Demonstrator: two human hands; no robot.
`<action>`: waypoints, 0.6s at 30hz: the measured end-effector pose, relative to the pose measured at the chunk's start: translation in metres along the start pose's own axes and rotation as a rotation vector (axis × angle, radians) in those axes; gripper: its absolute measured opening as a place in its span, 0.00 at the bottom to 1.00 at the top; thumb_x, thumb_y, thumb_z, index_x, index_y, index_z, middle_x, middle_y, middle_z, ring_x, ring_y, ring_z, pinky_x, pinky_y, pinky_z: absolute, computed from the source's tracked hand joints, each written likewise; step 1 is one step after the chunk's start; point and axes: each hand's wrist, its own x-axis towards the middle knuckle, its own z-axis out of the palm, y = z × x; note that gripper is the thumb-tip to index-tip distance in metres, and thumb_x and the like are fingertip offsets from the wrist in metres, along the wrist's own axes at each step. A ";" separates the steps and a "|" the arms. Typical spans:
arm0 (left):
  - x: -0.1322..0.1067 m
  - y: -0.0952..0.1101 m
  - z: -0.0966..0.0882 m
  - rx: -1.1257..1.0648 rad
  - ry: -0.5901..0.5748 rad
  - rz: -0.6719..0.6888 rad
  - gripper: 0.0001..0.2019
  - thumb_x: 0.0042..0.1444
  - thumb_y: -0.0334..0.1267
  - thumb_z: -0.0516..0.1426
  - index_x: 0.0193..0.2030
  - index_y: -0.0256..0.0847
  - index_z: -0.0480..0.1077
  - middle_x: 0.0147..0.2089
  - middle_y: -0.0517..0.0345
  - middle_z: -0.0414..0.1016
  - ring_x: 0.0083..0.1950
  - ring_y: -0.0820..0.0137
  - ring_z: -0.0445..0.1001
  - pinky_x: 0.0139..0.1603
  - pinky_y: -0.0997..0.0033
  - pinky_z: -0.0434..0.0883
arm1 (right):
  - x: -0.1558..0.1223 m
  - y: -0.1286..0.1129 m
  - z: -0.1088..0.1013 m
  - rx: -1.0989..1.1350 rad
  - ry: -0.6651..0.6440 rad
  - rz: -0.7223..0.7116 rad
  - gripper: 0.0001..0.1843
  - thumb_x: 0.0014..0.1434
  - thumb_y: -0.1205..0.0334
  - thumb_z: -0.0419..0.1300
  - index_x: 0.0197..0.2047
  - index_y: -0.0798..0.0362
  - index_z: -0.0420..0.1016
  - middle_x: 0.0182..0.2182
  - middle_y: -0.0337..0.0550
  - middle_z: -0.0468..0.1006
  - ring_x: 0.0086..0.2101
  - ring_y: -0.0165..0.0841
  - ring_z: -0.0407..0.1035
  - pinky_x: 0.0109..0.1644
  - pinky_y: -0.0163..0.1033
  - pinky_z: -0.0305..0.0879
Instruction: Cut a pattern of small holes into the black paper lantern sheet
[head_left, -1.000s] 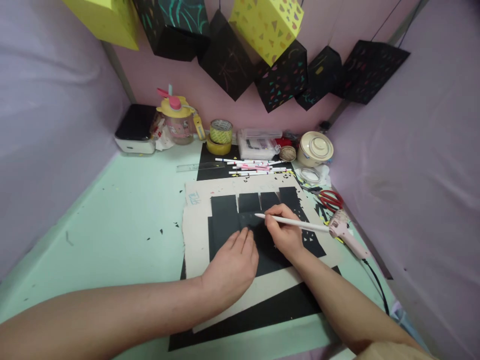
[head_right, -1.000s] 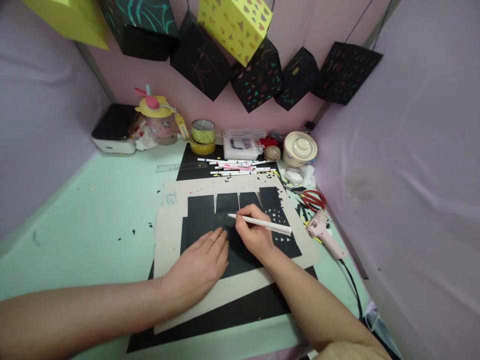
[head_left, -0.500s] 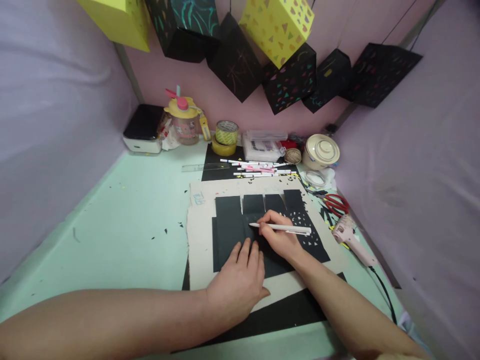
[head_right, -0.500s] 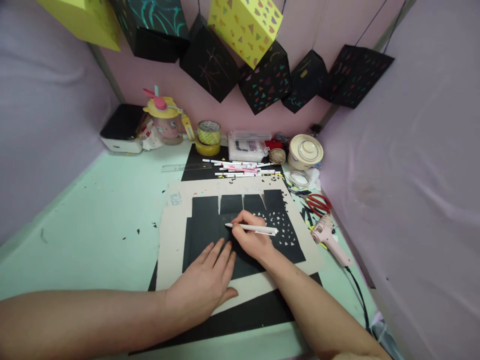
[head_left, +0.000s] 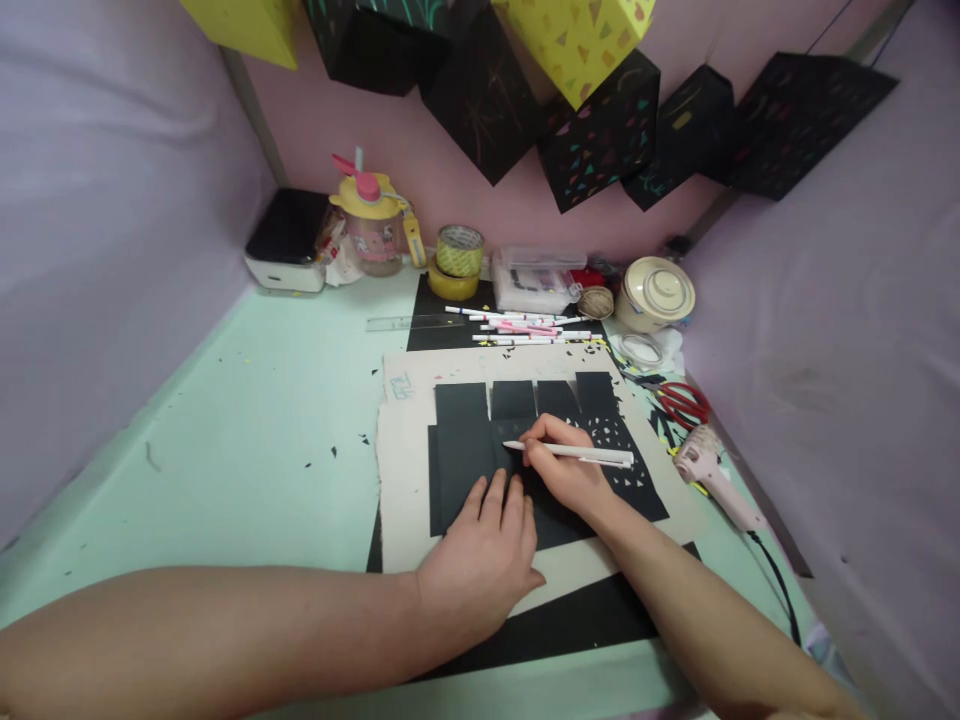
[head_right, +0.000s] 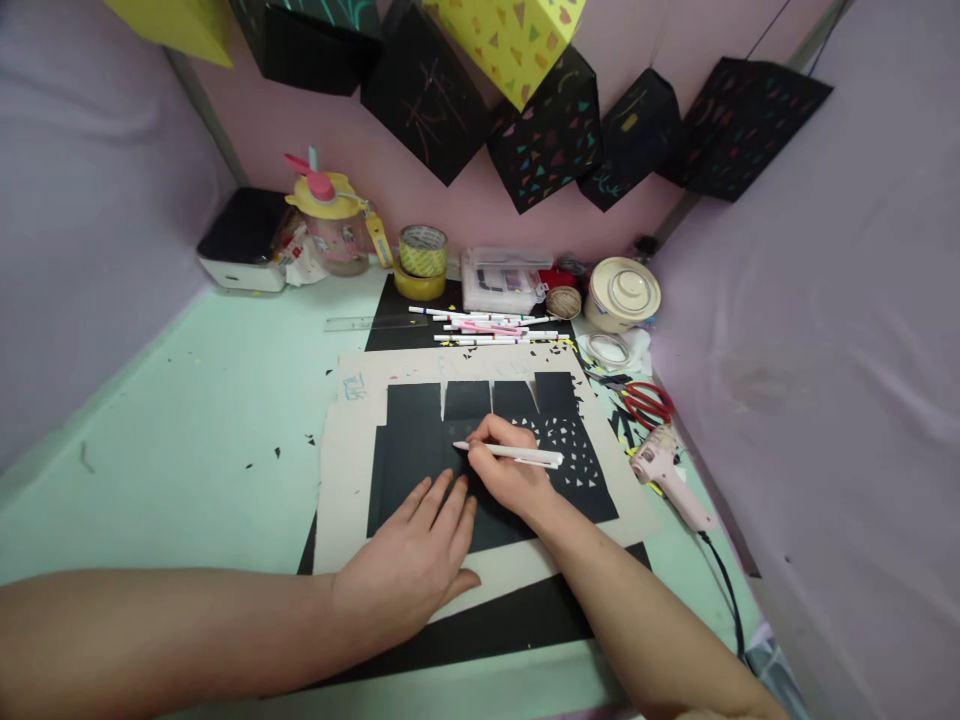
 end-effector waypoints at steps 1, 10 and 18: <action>0.000 0.000 0.000 0.001 0.005 0.001 0.31 0.62 0.55 0.52 0.56 0.25 0.70 0.58 0.31 0.70 0.59 0.44 0.70 0.56 0.50 0.68 | 0.000 0.000 0.000 0.003 -0.013 0.005 0.08 0.51 0.66 0.53 0.22 0.51 0.67 0.20 0.36 0.73 0.24 0.30 0.66 0.28 0.34 0.60; 0.000 0.001 0.001 0.002 0.027 -0.011 0.31 0.60 0.56 0.54 0.55 0.27 0.72 0.57 0.34 0.72 0.59 0.45 0.70 0.56 0.51 0.69 | 0.000 0.003 0.002 0.041 0.026 0.002 0.09 0.53 0.63 0.54 0.23 0.51 0.67 0.19 0.36 0.72 0.23 0.30 0.66 0.28 0.34 0.60; 0.000 0.000 0.003 0.014 0.027 -0.010 0.31 0.61 0.56 0.53 0.56 0.26 0.71 0.58 0.32 0.71 0.59 0.44 0.70 0.56 0.50 0.68 | 0.000 0.005 0.005 0.041 0.020 -0.011 0.07 0.54 0.64 0.55 0.24 0.51 0.68 0.20 0.36 0.73 0.24 0.31 0.67 0.29 0.35 0.60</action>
